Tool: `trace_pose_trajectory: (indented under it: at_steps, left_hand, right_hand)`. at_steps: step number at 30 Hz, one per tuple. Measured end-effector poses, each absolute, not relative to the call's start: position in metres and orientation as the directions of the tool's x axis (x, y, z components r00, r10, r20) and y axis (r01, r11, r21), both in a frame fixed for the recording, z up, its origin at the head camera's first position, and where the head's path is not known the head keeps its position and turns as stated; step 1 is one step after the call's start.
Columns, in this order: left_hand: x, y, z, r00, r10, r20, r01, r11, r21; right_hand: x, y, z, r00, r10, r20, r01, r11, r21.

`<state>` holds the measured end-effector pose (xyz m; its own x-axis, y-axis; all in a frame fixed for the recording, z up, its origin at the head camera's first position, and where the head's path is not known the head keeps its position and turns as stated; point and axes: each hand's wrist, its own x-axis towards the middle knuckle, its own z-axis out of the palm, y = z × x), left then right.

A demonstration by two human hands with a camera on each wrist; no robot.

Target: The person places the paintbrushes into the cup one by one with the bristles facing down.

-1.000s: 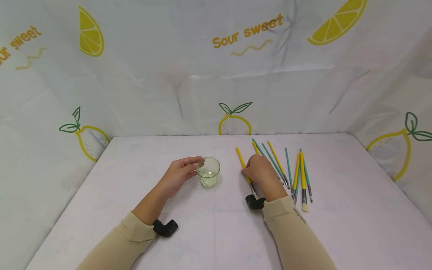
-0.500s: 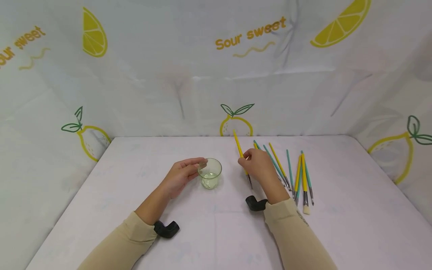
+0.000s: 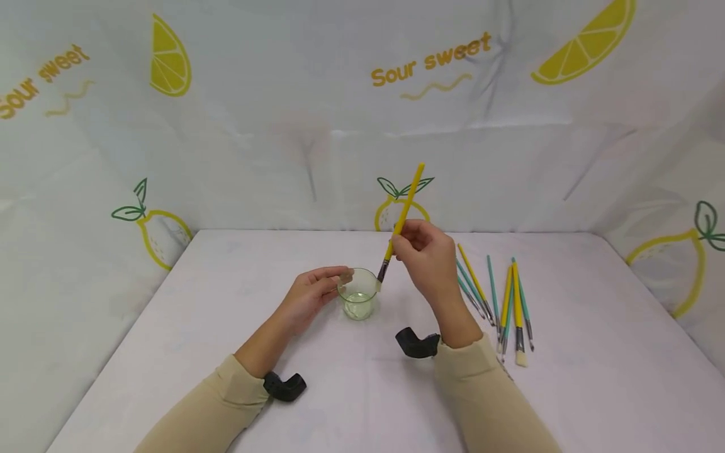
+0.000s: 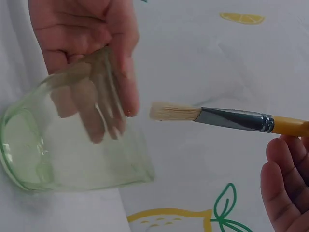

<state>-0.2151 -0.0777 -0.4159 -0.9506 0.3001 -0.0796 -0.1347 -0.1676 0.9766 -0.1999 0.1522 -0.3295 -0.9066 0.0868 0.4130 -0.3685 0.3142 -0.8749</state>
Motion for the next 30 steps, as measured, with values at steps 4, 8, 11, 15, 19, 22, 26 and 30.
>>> trace_pose_trajectory:
  at_steps: [4,8,11,15,19,22,26,30]
  left_hand:
    - [-0.215,-0.075,-0.416,-0.953,0.291,-0.079,-0.133,-0.171,0.976]
    - [-0.215,-0.074,-0.415,-0.957,0.283,-0.067,-0.117,-0.163,0.98]
    - [-0.215,-0.075,-0.416,-0.96,0.274,-0.061,-0.104,-0.148,0.983]
    - [-0.215,-0.077,-0.417,-0.962,0.268,-0.051,-0.091,-0.139,0.986]
    - [-0.216,-0.078,-0.419,-0.962,0.269,-0.051,-0.093,-0.143,0.985]
    - [-0.216,-0.078,-0.419,-0.962,0.268,-0.061,-0.103,-0.146,0.984]
    - [-0.216,-0.078,-0.418,-0.96,0.276,-0.056,-0.101,-0.151,0.983]
    - [-0.216,-0.078,-0.419,-0.96,0.275,-0.057,-0.103,-0.16,0.982]
  right_hand:
    - [-0.206,0.14,-0.338,-0.92,0.07,0.385,-0.347,0.306,-0.887]
    - [-0.213,0.132,-0.353,-0.94,0.024,0.339,-0.306,0.374,-0.876]
    - [-0.218,0.128,-0.364,-0.951,-0.002,0.311,-0.28,0.438,-0.854]
    - [-0.222,0.123,-0.374,-0.964,-0.032,0.265,-0.245,0.506,-0.827]
    - [-0.222,0.12,-0.378,-0.972,-0.045,0.232,-0.221,0.517,-0.827]
    - [-0.222,0.118,-0.38,-0.973,-0.055,0.223,-0.219,0.52,-0.826]
    - [-0.223,0.117,-0.382,-0.975,-0.068,0.212,-0.216,0.526,-0.823]
    - [-0.223,0.117,-0.384,-0.974,-0.074,0.213,-0.219,0.528,-0.82]
